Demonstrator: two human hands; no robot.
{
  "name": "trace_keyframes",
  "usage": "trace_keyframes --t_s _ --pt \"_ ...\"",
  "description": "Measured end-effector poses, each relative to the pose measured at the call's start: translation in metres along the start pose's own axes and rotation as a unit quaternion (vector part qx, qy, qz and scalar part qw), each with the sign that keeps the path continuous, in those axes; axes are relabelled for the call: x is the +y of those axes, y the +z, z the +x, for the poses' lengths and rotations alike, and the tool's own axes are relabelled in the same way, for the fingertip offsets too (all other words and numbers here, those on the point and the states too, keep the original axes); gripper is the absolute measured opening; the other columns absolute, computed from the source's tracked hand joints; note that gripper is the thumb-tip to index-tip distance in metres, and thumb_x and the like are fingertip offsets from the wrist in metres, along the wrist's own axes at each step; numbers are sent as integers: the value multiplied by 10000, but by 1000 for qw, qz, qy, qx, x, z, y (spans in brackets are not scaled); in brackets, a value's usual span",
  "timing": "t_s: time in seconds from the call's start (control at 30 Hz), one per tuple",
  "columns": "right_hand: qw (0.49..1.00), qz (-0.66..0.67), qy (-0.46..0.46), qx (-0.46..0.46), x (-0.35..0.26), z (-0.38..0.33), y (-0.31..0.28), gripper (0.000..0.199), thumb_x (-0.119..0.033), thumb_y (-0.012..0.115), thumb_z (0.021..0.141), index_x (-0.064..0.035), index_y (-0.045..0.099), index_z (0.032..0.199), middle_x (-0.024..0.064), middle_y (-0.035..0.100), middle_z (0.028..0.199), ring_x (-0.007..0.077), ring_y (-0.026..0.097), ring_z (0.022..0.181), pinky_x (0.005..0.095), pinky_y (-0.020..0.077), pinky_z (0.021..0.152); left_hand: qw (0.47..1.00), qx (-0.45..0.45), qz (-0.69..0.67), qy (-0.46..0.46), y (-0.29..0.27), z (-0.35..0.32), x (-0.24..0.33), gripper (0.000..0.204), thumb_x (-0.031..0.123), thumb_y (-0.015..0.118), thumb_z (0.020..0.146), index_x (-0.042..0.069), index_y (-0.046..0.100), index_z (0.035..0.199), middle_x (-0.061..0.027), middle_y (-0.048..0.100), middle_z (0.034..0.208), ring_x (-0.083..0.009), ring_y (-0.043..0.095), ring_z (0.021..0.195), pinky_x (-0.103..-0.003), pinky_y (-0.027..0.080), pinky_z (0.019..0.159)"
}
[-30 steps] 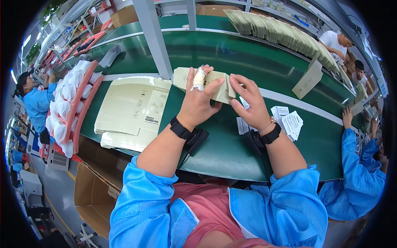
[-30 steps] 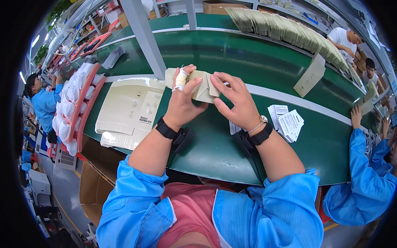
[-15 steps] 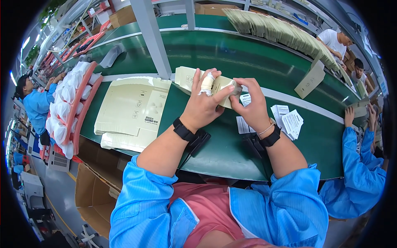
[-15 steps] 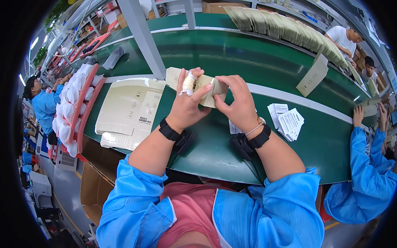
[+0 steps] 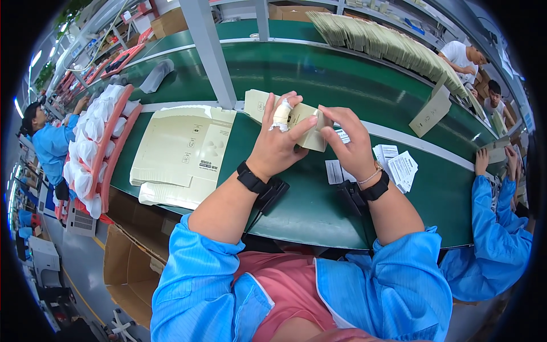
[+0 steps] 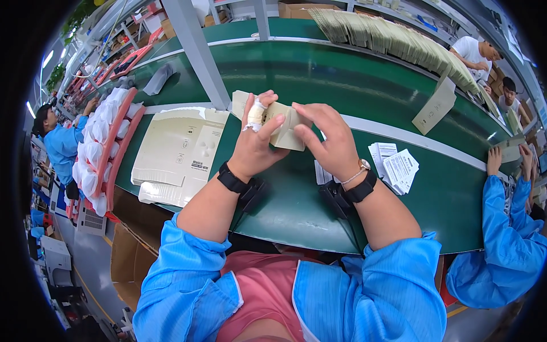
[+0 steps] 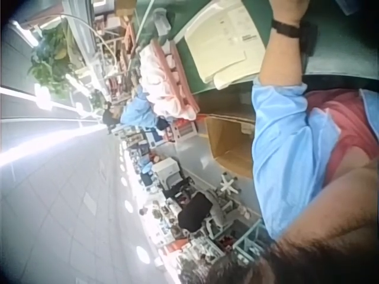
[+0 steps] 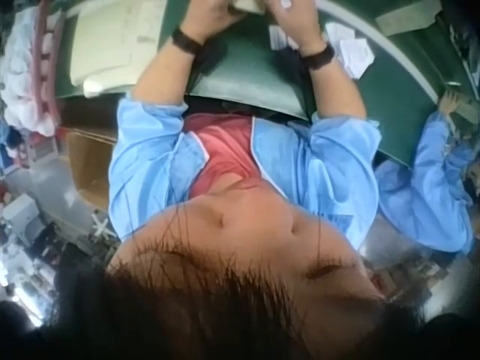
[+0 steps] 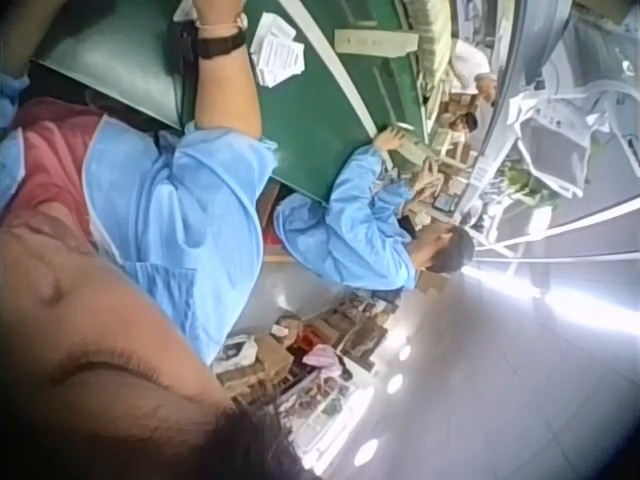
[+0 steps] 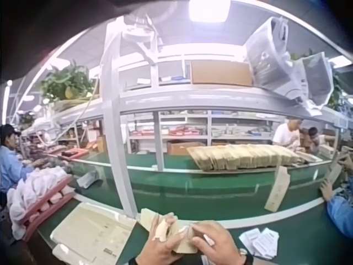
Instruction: The person folds a cardboard box by hand, inserts a paper manual, and closes the box flaps before repeating the process with a second box.
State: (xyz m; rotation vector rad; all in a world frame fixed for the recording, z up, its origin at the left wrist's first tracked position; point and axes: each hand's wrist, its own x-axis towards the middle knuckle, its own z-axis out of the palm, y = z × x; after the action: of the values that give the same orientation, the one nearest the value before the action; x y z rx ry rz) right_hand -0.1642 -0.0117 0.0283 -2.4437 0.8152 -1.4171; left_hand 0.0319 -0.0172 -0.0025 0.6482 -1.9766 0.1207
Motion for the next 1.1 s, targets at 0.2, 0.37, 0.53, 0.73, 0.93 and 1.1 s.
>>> trace_keyframes --t_s 0.2,0.37,0.53,0.73,0.93,1.1 --pt "1000 2 13 -8 -16 4 5 607 -25 748 671 -85 539 1238 113 557 1202 298 516 1145 378 414 975 997 67 -41 -16 4 -2 -4 985 128 858 551 253 325 1370 -162 378 1381 -407 345 1321 -567 199 1104" --pt "993 -82 -75 32 6 5 -8 623 13 746 629 -104 541 1205 102 540 1231 322 496 1174 398 417 984 981 43 -95 -164 -8 -4 -10 1009 159 822 668 161 179 1445 -189 349 1406 -384 403 1288 -510 282 1084" --pt "978 -100 -139 -116 16 -2 5 593 34 730 630 -106 549 1177 94 529 1239 339 486 1168 402 425 981 656 125 -552 -500 -14 10 -10 1038 164 779 732 120 45 1466 -207 360 1385 -331 458 1245 -434 395 1012" --pt "965 -158 72 -195 37 -10 -14 544 54 697 669 -91 550 1172 99 515 1245 341 480 1149 378 421 987 856 81 -313 -403 1 -8 -29 980 111 720 741 105 45 1452 -183 426 1287 -271 519 1143 -377 450 938" --pt "892 -201 260 -309 84 -33 -20 486 -87 674 704 -79 551 1174 117 521 1195 329 472 1119 372 406 997 914 4 -233 -333 6 -7 -21 856 90 694 730 89 196 1426 -148 449 1245 -242 526 1082 -359 438 945" --pt "893 -192 269 -306 88 -35 -19 510 -157 664 673 -78 552 1164 118 516 1187 325 460 1118 381 403 998 916 -14 -235 -325 5 -6 -15 800 96 701 727 72 273 1402 -127 449 1270 -226 507 1110 -357 416 970"
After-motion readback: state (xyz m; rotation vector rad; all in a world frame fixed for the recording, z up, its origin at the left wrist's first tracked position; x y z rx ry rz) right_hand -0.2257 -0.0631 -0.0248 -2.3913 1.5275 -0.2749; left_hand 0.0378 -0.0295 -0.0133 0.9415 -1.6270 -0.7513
